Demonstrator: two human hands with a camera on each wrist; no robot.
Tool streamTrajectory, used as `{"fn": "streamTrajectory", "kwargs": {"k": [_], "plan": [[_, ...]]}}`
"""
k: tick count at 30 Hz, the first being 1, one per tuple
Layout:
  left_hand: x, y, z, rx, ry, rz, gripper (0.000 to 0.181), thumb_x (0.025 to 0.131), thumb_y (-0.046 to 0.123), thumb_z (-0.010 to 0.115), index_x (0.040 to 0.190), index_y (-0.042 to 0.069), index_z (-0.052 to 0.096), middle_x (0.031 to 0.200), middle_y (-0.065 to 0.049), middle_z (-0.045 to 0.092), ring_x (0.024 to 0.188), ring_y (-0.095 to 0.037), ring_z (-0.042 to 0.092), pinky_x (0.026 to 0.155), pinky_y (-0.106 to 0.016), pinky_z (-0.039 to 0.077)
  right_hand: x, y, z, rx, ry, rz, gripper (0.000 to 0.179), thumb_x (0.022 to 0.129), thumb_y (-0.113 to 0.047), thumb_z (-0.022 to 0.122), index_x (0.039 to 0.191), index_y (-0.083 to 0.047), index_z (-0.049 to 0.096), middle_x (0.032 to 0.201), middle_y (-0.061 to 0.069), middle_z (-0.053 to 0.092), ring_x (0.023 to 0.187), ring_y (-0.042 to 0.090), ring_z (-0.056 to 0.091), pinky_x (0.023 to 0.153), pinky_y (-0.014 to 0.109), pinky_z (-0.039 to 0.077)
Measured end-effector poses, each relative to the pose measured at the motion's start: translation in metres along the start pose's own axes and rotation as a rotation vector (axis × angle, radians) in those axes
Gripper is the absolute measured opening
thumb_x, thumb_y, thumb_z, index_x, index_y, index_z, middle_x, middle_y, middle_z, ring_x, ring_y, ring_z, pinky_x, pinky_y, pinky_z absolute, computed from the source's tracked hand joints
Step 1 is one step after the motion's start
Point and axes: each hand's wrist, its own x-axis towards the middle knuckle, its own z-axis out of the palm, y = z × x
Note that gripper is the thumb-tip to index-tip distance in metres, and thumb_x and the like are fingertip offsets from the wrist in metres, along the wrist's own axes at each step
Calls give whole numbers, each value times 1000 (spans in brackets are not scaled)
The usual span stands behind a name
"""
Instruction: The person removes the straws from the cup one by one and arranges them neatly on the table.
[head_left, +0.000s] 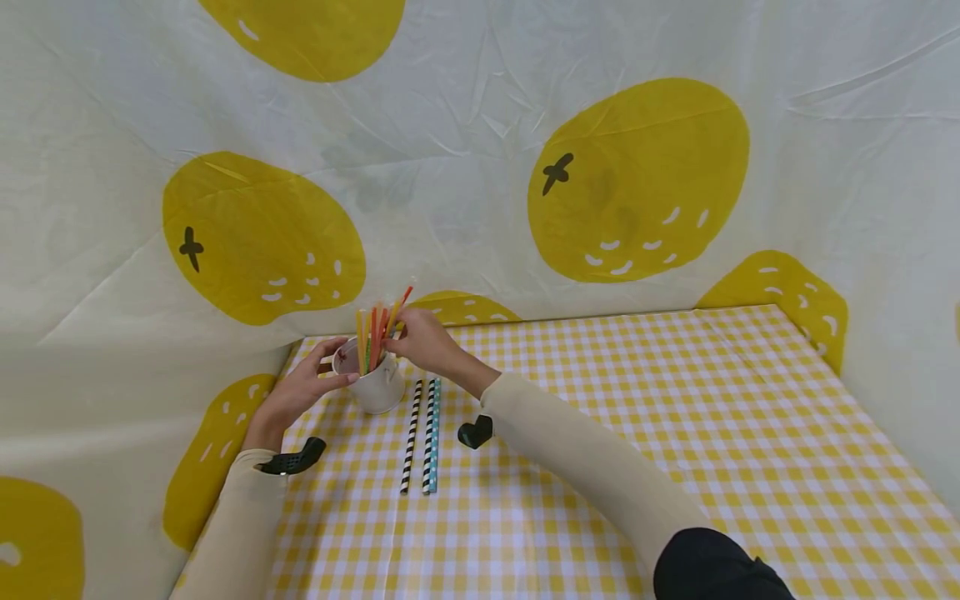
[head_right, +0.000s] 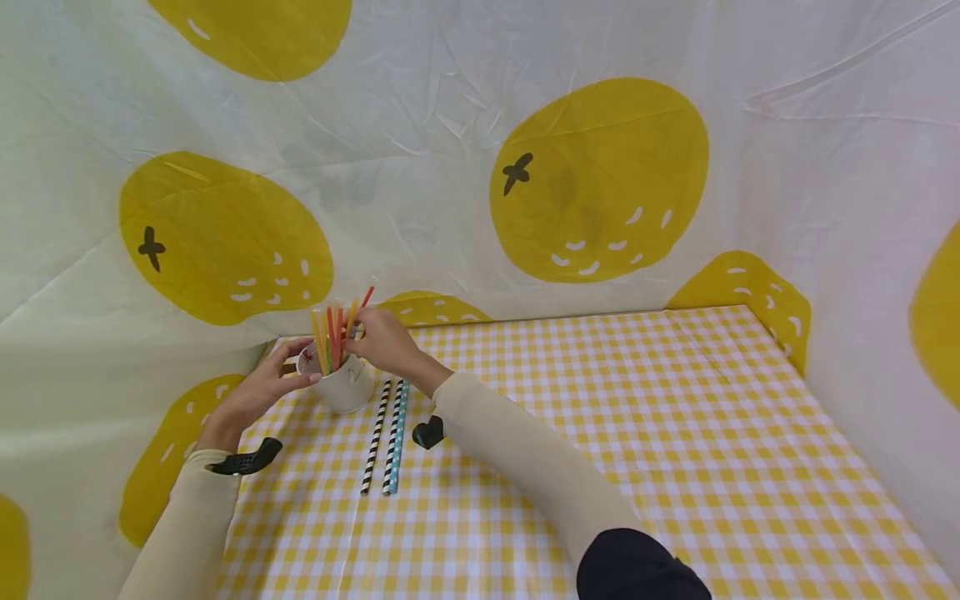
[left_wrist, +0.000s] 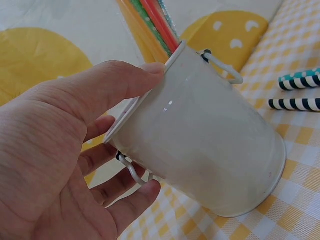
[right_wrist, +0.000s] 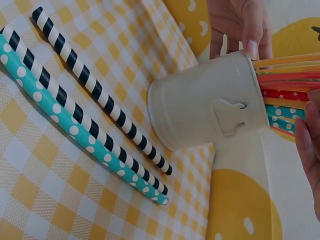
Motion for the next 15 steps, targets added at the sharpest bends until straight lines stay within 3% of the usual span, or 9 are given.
{"fn": "streamTrajectory", "kwargs": {"k": [9,13,15], "plan": [[-2,3,0,10,-3,-9,84,98,34,69,162,15,19,167,-16,13,146,-48,24,107,-62,34,-5,-6,-20,130,40,-41,26,98,-15,70,124,-12,66,93,10,70,63,15,62,58,26,50],[-3,4,0,17,-3,-17,85,98,35,69,162,14,18,167,-16,13,146,-48,24,108,-63,34,-6,-7,-29,163,90,-69,21,97,-12,70,117,-13,67,87,12,69,55,17,55,53,27,46],[-3,4,0,20,-1,-15,84,98,35,69,162,14,19,167,-17,13,146,-49,24,108,-62,34,-6,-8,-33,167,119,-83,19,96,-11,70,115,-14,69,90,7,69,53,16,52,52,27,44]]}}
